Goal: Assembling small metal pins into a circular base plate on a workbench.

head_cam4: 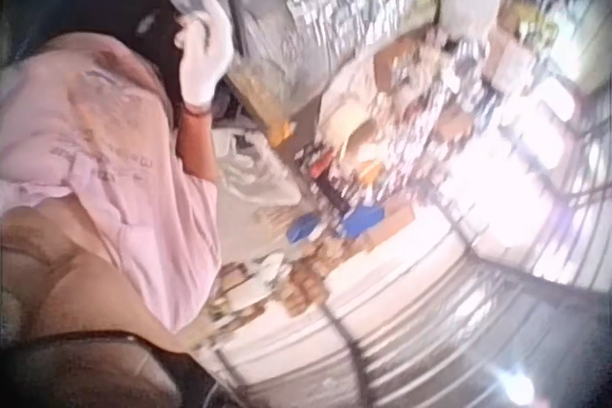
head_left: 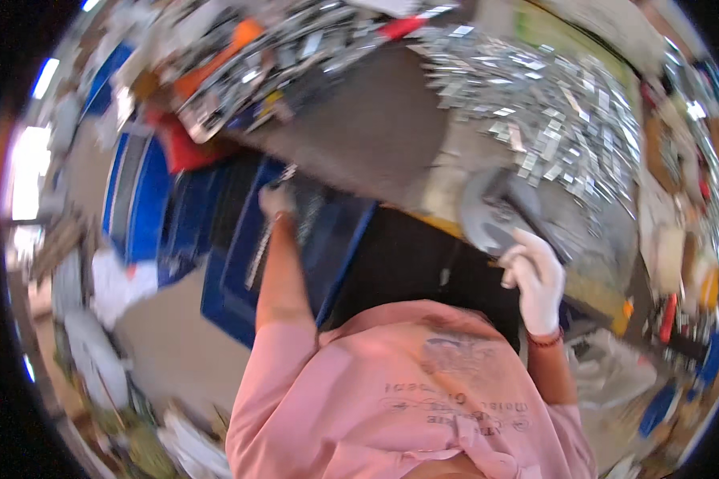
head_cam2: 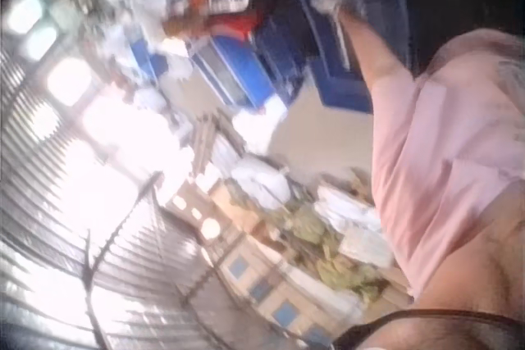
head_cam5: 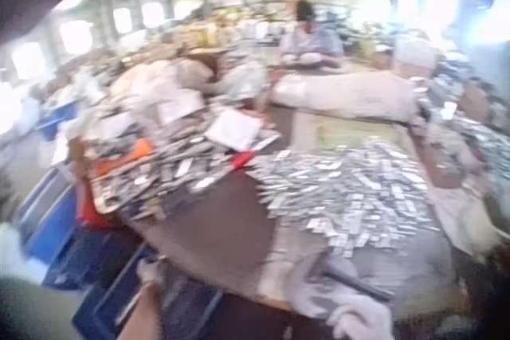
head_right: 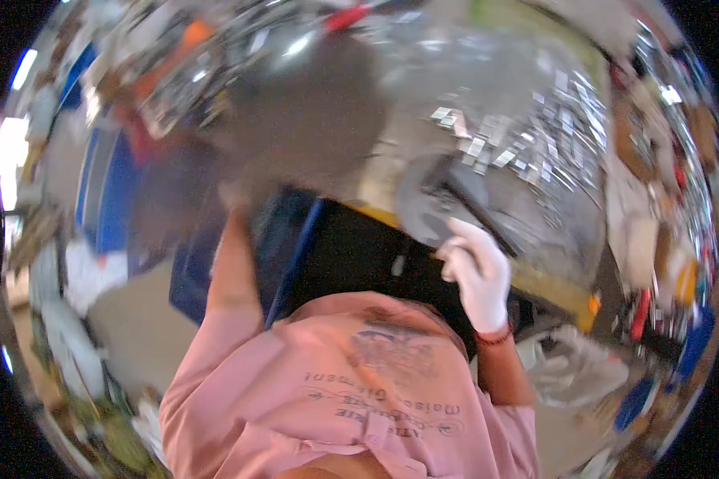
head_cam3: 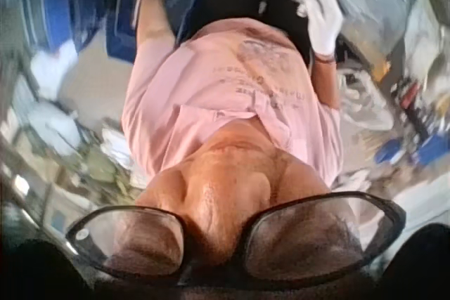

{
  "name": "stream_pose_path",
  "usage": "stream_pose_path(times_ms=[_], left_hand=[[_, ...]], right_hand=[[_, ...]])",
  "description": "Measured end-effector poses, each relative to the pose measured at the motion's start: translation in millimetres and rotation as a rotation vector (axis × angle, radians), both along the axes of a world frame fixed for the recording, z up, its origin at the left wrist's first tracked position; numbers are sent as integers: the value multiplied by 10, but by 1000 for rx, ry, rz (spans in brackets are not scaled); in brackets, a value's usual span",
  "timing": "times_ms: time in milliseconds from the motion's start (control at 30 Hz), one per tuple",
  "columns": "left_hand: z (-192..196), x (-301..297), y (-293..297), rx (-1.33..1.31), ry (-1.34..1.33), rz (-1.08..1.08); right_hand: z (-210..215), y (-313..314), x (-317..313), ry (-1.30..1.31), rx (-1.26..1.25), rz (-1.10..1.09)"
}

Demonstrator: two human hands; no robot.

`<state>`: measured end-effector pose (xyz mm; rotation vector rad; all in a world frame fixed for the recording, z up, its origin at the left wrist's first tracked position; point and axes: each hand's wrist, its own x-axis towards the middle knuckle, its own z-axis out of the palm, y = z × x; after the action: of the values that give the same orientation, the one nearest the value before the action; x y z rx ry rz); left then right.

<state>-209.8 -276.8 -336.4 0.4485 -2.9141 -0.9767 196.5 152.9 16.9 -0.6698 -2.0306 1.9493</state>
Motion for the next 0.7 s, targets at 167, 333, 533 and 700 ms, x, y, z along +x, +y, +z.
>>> stream_pose_path(times_ms=[167,333,533,700], left_hand=[[853,281,47,224,260,109],[2586,362,968,411,722,-167],[4030,1196,2991,167,677,-1353],[3775,1211,3868,43,658,-1671]], right_hand=[[9,-30,-87,-24,-43,34],[16,-14,-38,-10,-22,15],[63,-1,14,14,32,39],[29,5,9,80,98,79]])
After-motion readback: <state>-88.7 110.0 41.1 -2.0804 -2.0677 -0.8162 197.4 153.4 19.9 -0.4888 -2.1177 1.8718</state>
